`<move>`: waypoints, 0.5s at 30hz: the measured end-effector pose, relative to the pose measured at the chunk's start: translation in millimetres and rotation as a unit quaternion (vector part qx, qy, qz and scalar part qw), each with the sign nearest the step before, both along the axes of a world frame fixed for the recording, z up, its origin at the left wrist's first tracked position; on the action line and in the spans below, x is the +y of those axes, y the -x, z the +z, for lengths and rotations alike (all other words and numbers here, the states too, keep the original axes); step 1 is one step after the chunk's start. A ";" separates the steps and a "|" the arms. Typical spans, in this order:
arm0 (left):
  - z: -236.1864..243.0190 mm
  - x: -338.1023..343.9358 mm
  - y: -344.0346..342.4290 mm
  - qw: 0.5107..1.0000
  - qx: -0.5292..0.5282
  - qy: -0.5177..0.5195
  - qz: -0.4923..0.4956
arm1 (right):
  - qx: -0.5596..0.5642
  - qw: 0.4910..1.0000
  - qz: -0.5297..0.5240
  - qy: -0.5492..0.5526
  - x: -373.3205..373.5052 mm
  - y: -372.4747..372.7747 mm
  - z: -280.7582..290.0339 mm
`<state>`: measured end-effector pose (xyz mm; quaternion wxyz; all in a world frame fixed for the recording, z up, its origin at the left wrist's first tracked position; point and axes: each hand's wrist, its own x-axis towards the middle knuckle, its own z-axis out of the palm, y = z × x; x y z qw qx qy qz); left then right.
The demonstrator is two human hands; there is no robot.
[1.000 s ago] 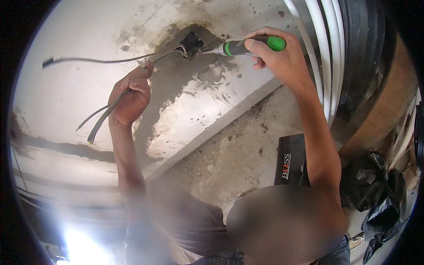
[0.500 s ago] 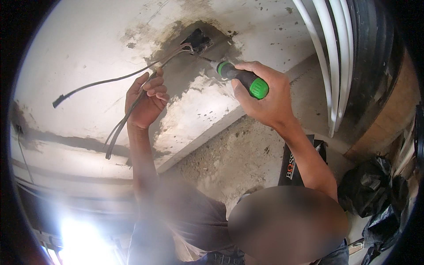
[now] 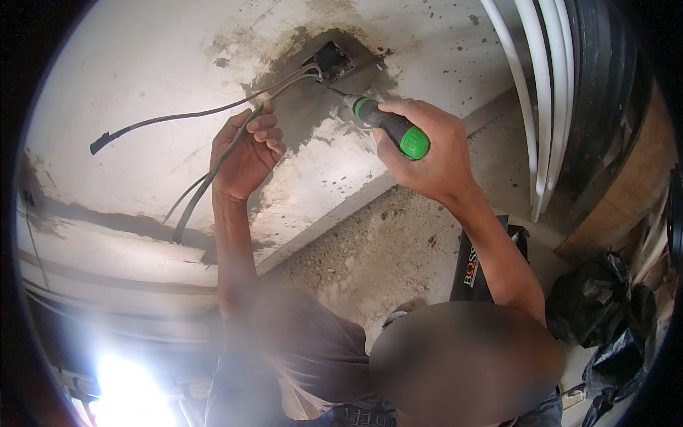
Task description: The person connects wires into a wall-mounted electrical box by stripping wire ends with a tool, bending them, and using a screwdriver to secure them inside the box. They retrieve tools from a black bag on the floor.
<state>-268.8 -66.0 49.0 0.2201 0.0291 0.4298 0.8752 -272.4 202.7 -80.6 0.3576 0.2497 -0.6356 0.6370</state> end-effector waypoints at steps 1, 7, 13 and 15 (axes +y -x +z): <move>0.8 0.8 0.4 1.000 -0.001 -0.001 -0.003 | 0.001 1.000 -0.005 -0.007 -0.2 -1.0 0.4; -4.5 6.6 3.4 0.999 0.010 0.039 -0.004 | -0.011 0.995 -0.003 -0.103 -3.0 -5.8 3.7; -0.3 17.5 19.6 0.983 0.011 0.182 0.013 | 0.009 0.997 -0.079 -0.008 2.7 15.7 0.2; -1.0 24.7 29.2 0.979 0.012 0.203 0.004 | 0.012 0.997 -0.070 -0.003 13.6 11.9 3.4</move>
